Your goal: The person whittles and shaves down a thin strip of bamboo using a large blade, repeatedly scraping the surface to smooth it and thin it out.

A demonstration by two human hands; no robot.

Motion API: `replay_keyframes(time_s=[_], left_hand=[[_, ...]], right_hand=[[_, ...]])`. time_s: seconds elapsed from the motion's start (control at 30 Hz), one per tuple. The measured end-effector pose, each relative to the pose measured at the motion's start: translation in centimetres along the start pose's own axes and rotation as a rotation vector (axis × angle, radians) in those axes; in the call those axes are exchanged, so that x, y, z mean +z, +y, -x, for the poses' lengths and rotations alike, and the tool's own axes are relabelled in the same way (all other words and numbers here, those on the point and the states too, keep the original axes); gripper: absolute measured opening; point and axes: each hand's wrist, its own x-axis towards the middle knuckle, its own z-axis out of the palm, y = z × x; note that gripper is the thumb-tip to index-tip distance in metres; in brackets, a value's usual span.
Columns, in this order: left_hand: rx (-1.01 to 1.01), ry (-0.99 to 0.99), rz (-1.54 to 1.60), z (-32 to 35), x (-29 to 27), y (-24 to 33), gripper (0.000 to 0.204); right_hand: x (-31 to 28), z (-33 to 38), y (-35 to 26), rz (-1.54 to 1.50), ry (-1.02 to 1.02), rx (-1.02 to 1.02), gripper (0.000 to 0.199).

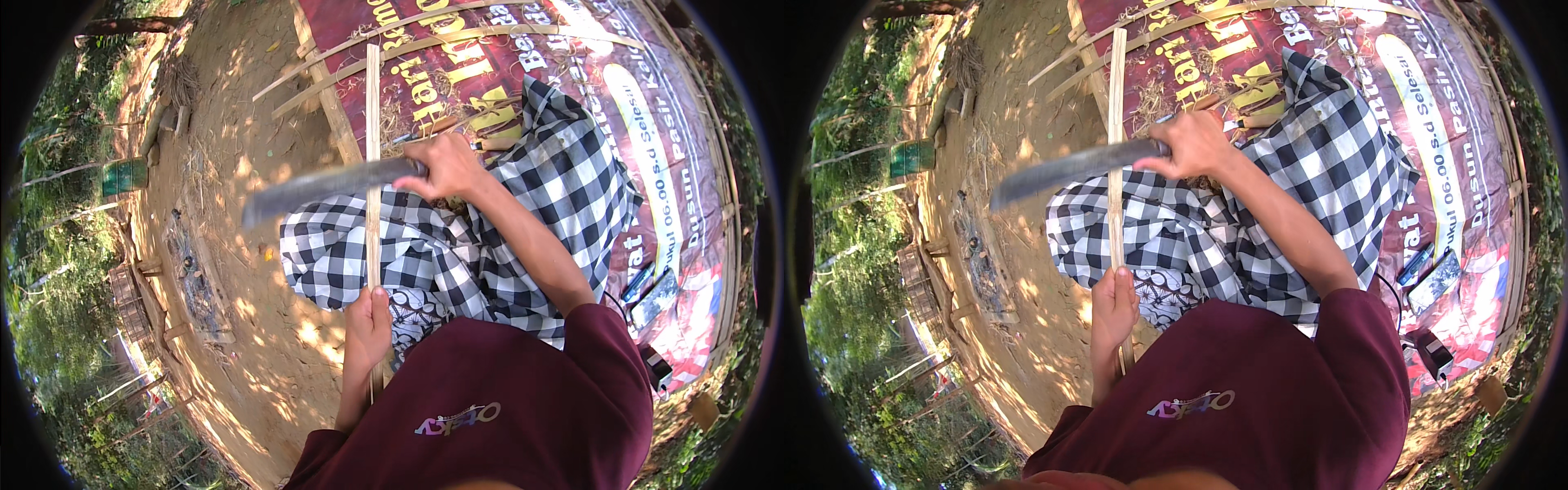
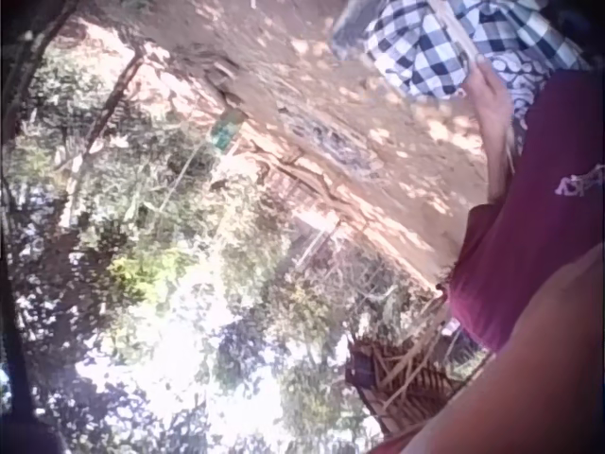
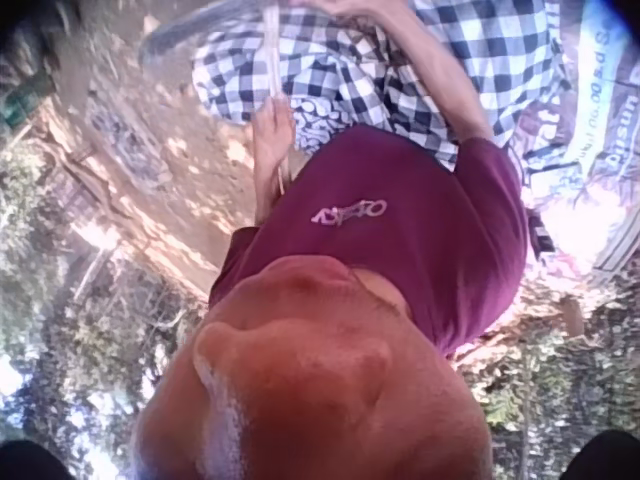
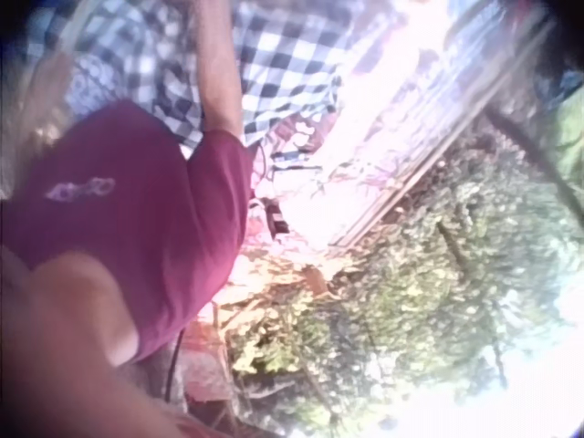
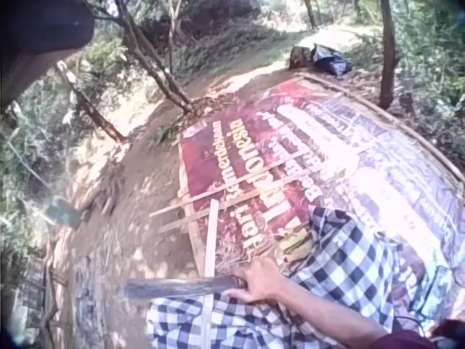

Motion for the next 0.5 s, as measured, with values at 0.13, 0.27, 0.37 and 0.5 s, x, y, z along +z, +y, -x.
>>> replay_keyframes(time_s=[0.13,0.27,0.37,0.5], left_hand=[[-0.048,-0.012,0.043,-0.8,-0.3,-0.8,0.033],[-0.055,-0.033,0.108,-1.5,-0.2,-1.5,0.033],[-0.109,-0.037,0.086,0.7,-0.5,-0.5,0.032],[-0.197,-0.065,0.168,1.9,-0.5,-0.9,0.033]], right_hand=[[0.4,-0.9,0.1,-0.112,-0.185,0.242,0.070],[0.0,-0.3,-2.3,-0.059,-0.160,-0.167,0.065],[0.1,-0.7,1.9,-0.056,-0.267,0.262,0.068],[0.2,-1.5,5.2,-0.191,-0.075,0.559,0.076]])
